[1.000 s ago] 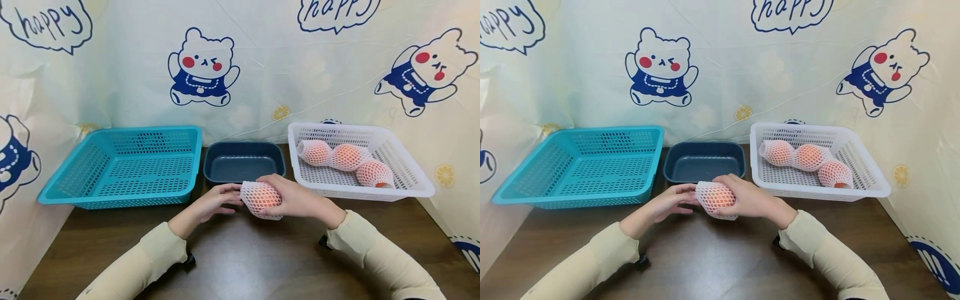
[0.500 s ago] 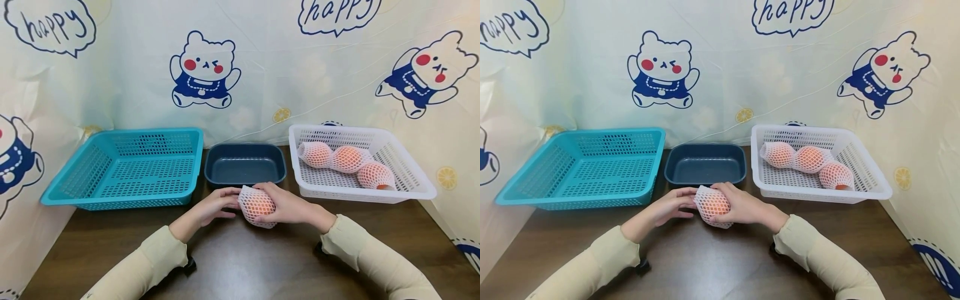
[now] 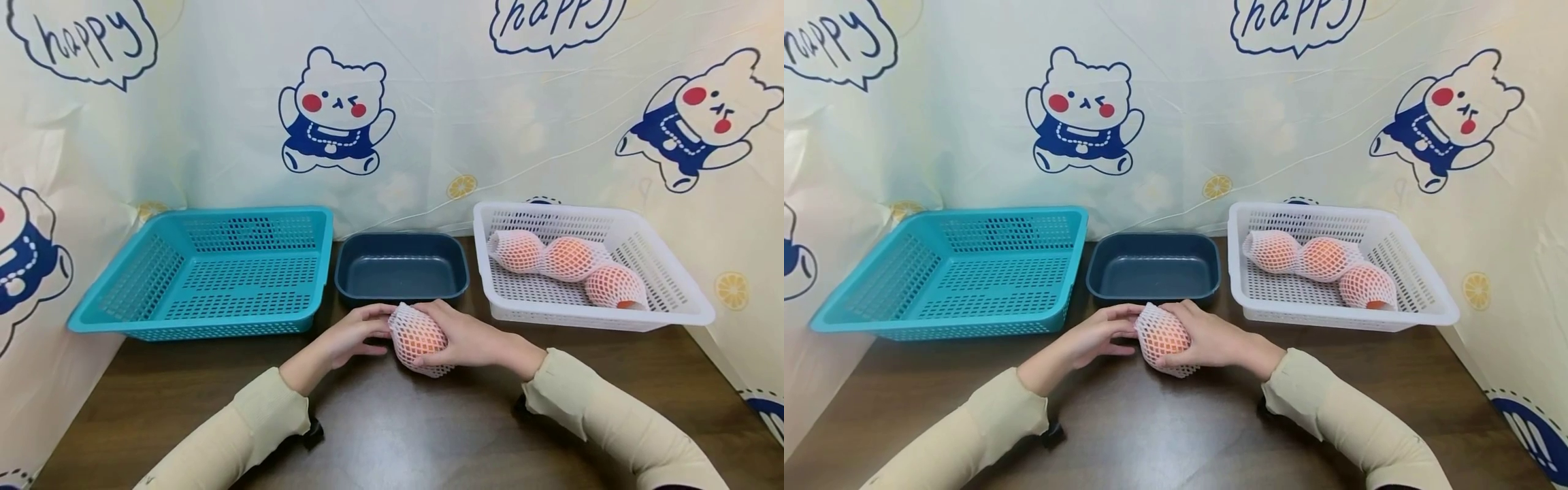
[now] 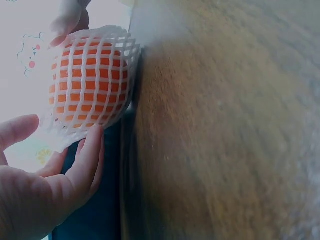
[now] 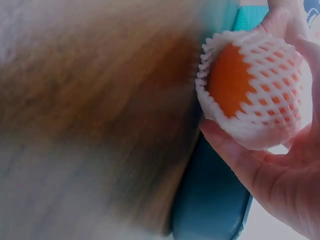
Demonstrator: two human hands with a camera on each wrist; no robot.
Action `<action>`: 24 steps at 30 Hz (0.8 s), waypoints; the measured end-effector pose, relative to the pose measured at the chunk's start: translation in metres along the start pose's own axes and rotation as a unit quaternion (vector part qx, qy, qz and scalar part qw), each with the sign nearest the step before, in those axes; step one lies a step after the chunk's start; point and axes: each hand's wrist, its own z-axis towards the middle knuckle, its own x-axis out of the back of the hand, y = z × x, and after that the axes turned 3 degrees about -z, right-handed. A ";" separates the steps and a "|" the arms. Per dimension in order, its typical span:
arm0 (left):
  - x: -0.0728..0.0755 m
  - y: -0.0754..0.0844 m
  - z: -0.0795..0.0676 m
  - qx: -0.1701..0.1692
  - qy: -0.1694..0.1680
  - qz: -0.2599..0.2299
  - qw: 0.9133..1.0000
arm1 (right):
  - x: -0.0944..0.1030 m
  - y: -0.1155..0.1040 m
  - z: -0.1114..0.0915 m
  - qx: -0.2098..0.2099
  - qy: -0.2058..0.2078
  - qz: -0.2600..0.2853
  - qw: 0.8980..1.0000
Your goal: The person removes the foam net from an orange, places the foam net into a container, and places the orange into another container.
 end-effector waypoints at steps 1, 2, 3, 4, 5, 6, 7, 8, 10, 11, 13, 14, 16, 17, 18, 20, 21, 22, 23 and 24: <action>-0.001 0.000 0.000 -0.001 0.000 -0.001 1.000 | 0.001 0.000 0.000 0.000 -0.002 -0.002 1.000; -0.001 0.000 0.001 -0.002 -0.002 -0.001 1.000 | 0.003 -0.001 -0.001 0.002 -0.003 -0.004 1.000; -0.001 0.000 0.001 -0.002 -0.003 -0.001 1.000 | 0.004 -0.001 -0.001 0.001 -0.005 -0.008 1.000; -0.002 0.000 0.000 -0.003 -0.005 -0.002 1.000 | 0.005 -0.001 -0.001 0.000 -0.006 -0.010 1.000; -0.002 0.000 0.000 -0.004 -0.007 -0.006 1.000 | 0.006 -0.001 -0.002 0.001 -0.007 -0.010 1.000; -0.003 0.000 0.000 -0.005 -0.009 -0.011 1.000 | 0.007 -0.002 -0.002 0.000 -0.008 -0.007 1.000; -0.003 -0.001 -0.001 -0.006 -0.010 -0.016 1.000 | 0.007 -0.002 -0.002 -0.001 -0.009 -0.005 1.000; -0.004 -0.001 -0.002 -0.008 -0.013 -0.022 1.000 | 0.008 -0.003 -0.002 -0.002 -0.010 -0.005 1.000; -0.005 -0.001 -0.004 -0.011 -0.018 -0.037 0.999 | 0.007 -0.004 -0.003 -0.005 -0.010 -0.005 1.000; -0.006 -0.001 -0.005 -0.012 -0.020 -0.043 0.999 | 0.007 -0.004 -0.002 -0.004 -0.010 -0.008 1.000; -0.007 -0.001 -0.007 -0.014 -0.026 -0.052 0.998 | 0.007 -0.004 -0.002 -0.004 -0.007 -0.016 1.000; -0.007 -0.001 -0.007 -0.014 -0.029 -0.057 0.998 | 0.007 -0.004 -0.002 -0.003 -0.005 -0.020 1.000; -0.008 0.000 -0.008 -0.013 -0.033 -0.066 0.997 | 0.007 -0.004 -0.002 -0.001 -0.002 -0.025 1.000; -0.009 0.000 -0.009 -0.013 -0.035 -0.069 0.997 | 0.008 -0.004 -0.002 0.002 0.000 -0.027 1.000; -0.009 0.000 -0.009 -0.014 -0.036 -0.073 0.997 | 0.008 -0.004 -0.002 0.005 0.003 -0.029 1.000; -0.011 0.000 -0.009 -0.017 -0.040 -0.076 0.996 | 0.010 -0.005 -0.002 0.014 0.012 -0.037 0.999; -0.011 0.000 -0.009 -0.019 -0.041 -0.078 0.996 | 0.011 -0.005 -0.002 0.022 0.018 -0.043 0.999; -0.012 0.000 -0.010 -0.022 -0.042 -0.077 0.996 | 0.011 -0.005 -0.001 0.029 0.025 -0.048 0.998; -0.013 0.000 -0.010 -0.022 -0.042 -0.076 0.996 | 0.012 -0.005 -0.001 0.039 0.033 -0.053 0.997; -0.014 0.000 -0.011 -0.022 -0.041 -0.073 0.996 | 0.012 -0.004 -0.001 0.048 0.041 -0.057 0.996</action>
